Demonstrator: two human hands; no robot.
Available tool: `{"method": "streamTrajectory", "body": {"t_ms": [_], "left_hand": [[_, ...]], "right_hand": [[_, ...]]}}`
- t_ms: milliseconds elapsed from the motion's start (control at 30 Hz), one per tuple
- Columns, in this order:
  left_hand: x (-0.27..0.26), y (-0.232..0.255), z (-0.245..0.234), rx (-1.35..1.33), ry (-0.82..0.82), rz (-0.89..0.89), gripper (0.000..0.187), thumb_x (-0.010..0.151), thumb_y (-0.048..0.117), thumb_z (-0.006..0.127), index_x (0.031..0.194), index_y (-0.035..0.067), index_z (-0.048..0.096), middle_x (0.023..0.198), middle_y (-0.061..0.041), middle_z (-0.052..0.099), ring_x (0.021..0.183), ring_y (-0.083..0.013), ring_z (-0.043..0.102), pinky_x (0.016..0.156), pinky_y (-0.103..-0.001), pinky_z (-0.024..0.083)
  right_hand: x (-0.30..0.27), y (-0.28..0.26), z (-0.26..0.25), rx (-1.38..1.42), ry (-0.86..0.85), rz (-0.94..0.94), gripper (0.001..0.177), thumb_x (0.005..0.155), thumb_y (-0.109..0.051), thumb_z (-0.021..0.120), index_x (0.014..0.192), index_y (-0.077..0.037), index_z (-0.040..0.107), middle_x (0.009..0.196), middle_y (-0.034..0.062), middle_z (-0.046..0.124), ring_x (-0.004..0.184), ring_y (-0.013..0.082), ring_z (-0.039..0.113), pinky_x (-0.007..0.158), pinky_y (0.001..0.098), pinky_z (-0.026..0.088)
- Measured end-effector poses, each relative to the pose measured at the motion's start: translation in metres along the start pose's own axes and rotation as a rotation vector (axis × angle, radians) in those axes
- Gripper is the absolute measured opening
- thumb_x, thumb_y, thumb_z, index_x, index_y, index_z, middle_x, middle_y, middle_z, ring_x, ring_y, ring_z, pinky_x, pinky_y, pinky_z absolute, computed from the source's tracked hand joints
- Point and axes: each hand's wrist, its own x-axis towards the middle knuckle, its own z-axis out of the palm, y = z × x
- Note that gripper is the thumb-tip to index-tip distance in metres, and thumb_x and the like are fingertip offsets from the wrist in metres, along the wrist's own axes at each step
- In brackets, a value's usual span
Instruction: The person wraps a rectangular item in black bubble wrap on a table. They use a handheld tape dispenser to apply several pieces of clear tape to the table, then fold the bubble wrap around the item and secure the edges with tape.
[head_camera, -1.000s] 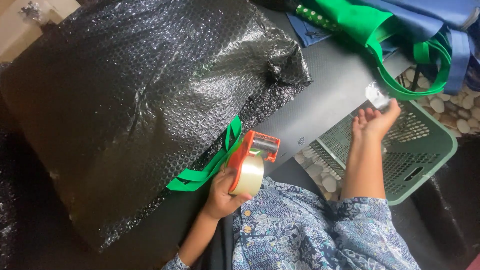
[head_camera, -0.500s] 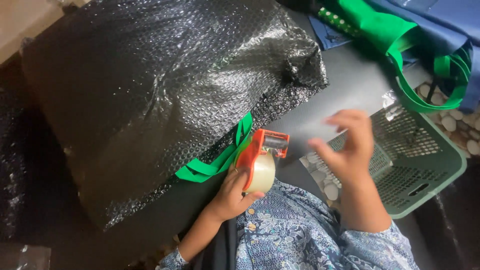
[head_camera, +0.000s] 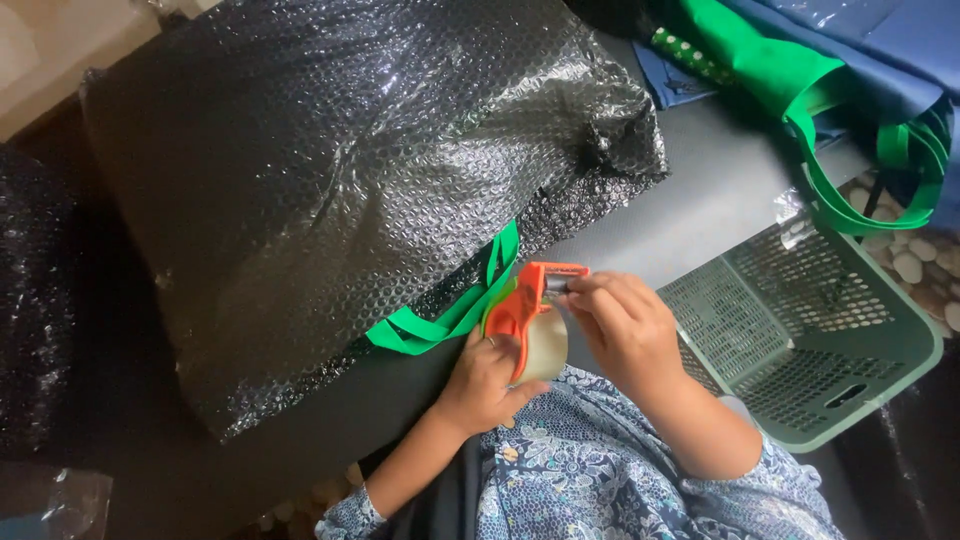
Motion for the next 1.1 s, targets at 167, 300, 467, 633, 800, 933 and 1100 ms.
{"method": "streamTrajectory", "body": {"t_ms": [167, 300, 467, 633, 800, 933, 1100], "left_hand": [[0.009, 0.002, -0.006, -0.032, 0.029, -0.032, 0.047, 0.094, 0.052, 0.067, 0.077, 0.009, 0.063, 0.068, -0.006, 0.060, 0.063, -0.0327, 0.061, 0.072, -0.047, 0.046], [0.001, 0.002, -0.005, -0.088, -0.012, -0.033, 0.047, 0.093, 0.052, 0.069, 0.074, 0.010, 0.060, 0.065, -0.005, 0.060, 0.063, -0.0296, 0.062, 0.073, -0.044, 0.044], [0.000, 0.027, -0.029, -0.114, -0.172, -0.075, 0.045, 0.087, 0.050, 0.072, 0.078, 0.008, 0.058, 0.077, -0.009, 0.064, 0.082, -0.0338, 0.067, 0.089, -0.047, 0.044], [-0.009, 0.035, -0.033, -0.133, -0.208, -0.117, 0.042, 0.078, 0.046, 0.085, 0.079, 0.011, 0.061, 0.080, -0.005, 0.069, 0.081, -0.0263, 0.069, 0.084, -0.042, 0.042], [-0.006, 0.041, -0.035, -0.224, -0.224, -0.117, 0.051, 0.084, 0.055, 0.076, 0.075, 0.010, 0.055, 0.074, -0.005, 0.062, 0.075, -0.0257, 0.065, 0.087, -0.040, 0.043], [-0.004, 0.041, -0.036, -0.262, -0.234, -0.160, 0.053, 0.084, 0.052, 0.079, 0.071, 0.011, 0.049, 0.066, 0.000, 0.050, 0.066, -0.0203, 0.056, 0.080, -0.037, 0.041], [-0.002, 0.041, -0.036, -0.299, -0.179, -0.152, 0.057, 0.077, 0.059, 0.079, 0.075, 0.008, 0.054, 0.072, -0.003, 0.057, 0.068, -0.0230, 0.058, 0.084, -0.038, 0.044]], "right_hand": [[0.019, -0.030, -0.023, 0.115, -0.080, 0.080, 0.018, 0.085, 0.002, 0.075, 0.079, -0.009, 0.061, 0.091, 0.0077, 0.076, 0.074, 0.0330, 0.072, 0.062, 0.0425, 0.056], [0.019, -0.018, -0.041, 0.345, -0.226, 0.323, 0.023, 0.074, -0.005, 0.087, 0.081, -0.007, 0.065, 0.084, 0.0086, 0.077, 0.080, 0.0357, 0.075, 0.068, 0.0437, 0.059], [0.009, -0.002, -0.048, 0.584, -0.363, 0.468, 0.020, 0.082, -0.018, 0.083, 0.072, -0.013, 0.067, 0.073, -0.0010, 0.073, 0.064, 0.0087, 0.066, 0.061, 0.0230, 0.053], [0.019, -0.007, -0.079, 0.669, -0.333, 0.440, 0.024, 0.079, -0.017, 0.083, 0.067, -0.011, 0.063, 0.068, 0.0000, 0.072, 0.061, 0.0086, 0.067, 0.061, 0.0219, 0.055], [0.025, 0.005, -0.095, 0.772, -0.284, 0.536, 0.020, 0.082, -0.009, 0.079, 0.069, -0.011, 0.063, 0.072, 0.0040, 0.074, 0.063, 0.0084, 0.071, 0.061, 0.0195, 0.059], [0.025, 0.020, -0.095, 0.763, -0.235, 0.582, 0.021, 0.081, -0.007, 0.080, 0.070, -0.011, 0.063, 0.071, 0.0033, 0.071, 0.064, 0.0085, 0.066, 0.064, 0.0209, 0.056], [0.017, 0.060, -0.077, 0.871, -0.261, 0.739, 0.025, 0.083, -0.004, 0.079, 0.068, -0.011, 0.061, 0.072, 0.0049, 0.067, 0.070, 0.0122, 0.063, 0.066, 0.0249, 0.052]]}}
